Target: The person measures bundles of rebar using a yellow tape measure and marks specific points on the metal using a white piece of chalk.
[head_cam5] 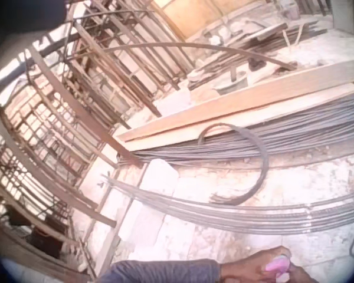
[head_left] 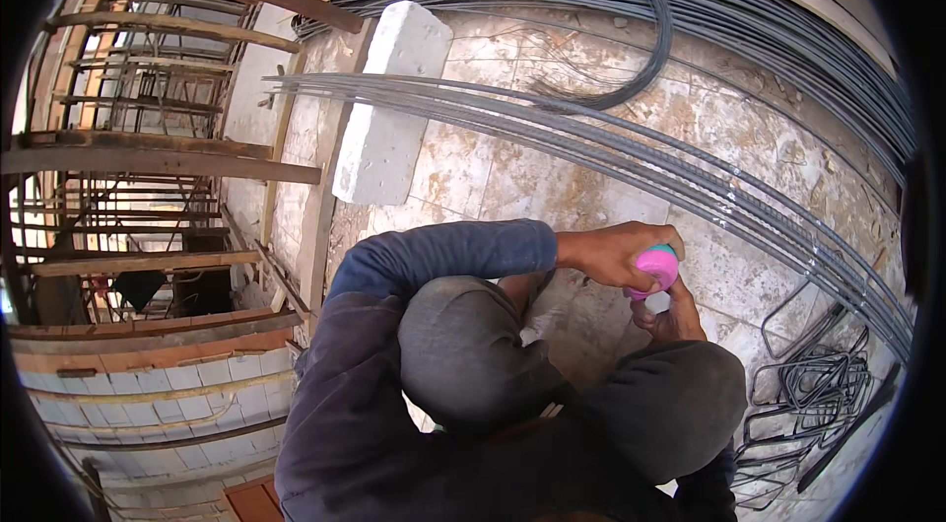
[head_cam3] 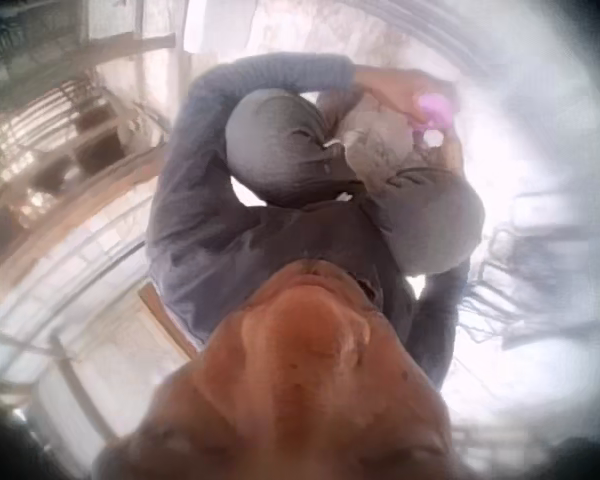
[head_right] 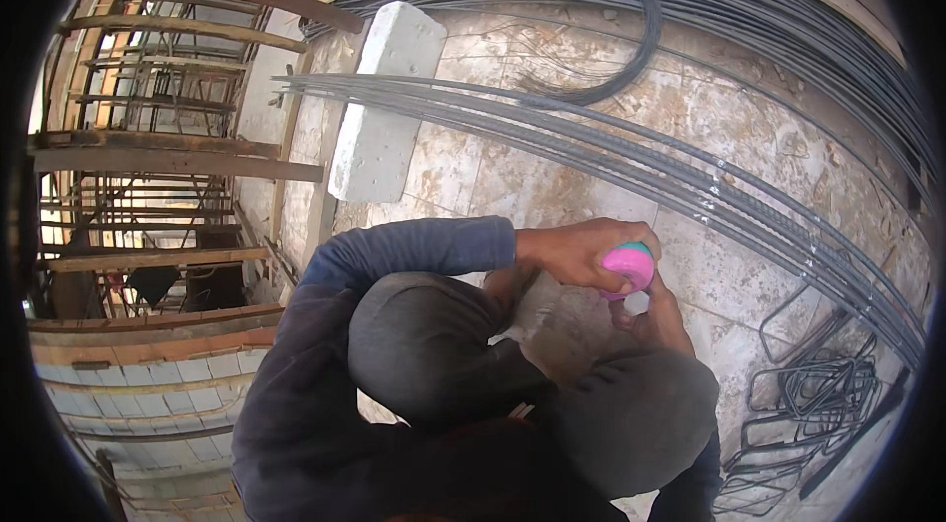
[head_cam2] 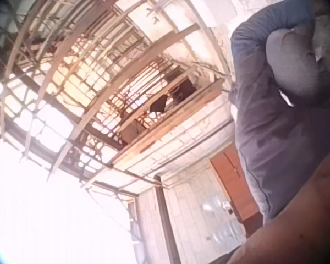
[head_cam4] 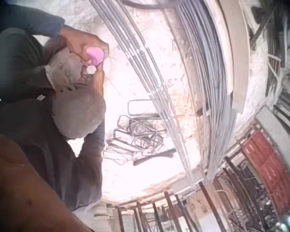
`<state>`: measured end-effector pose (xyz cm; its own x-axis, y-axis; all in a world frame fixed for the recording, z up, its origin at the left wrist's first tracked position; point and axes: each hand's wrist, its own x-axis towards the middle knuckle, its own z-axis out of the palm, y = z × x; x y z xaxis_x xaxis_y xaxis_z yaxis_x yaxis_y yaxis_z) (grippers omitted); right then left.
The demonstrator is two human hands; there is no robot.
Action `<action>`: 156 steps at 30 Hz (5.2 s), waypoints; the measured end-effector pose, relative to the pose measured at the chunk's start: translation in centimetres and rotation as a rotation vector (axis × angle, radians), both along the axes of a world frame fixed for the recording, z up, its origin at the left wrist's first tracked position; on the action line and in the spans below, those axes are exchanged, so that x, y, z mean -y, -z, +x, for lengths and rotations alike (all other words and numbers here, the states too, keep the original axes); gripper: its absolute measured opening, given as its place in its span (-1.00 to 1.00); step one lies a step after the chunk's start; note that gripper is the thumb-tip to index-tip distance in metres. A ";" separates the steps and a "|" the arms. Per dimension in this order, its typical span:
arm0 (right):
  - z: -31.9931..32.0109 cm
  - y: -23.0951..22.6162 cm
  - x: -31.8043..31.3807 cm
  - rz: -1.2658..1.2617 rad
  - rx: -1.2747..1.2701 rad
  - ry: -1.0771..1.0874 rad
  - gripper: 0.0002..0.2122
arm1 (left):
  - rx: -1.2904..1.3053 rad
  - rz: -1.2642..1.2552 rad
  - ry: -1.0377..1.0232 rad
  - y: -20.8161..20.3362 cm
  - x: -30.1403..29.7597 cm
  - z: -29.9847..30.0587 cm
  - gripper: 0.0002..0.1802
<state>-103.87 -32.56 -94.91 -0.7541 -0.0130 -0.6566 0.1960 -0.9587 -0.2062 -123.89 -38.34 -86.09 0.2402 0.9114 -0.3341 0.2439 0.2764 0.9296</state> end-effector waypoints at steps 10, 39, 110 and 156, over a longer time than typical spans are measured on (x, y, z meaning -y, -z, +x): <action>2.1 1.1 4.1 0.205 -0.146 0.174 -0.57 | 0.218 0.011 0.149 2.8 4.4 -3.7 -0.33; -3.5 -10.0 2.5 0.908 0.137 0.891 -0.88 | 0.073 -0.253 0.468 -10.8 4.2 -21.5 -0.35; -17.6 -9.7 -8.2 2.004 0.230 -0.181 -0.72 | -0.245 -0.049 0.345 -4.1 -3.6 -24.9 -0.44; -14.6 -12.7 -4.1 2.126 0.295 0.513 -0.76 | -0.395 0.312 -0.004 -6.4 2.2 -26.5 -0.42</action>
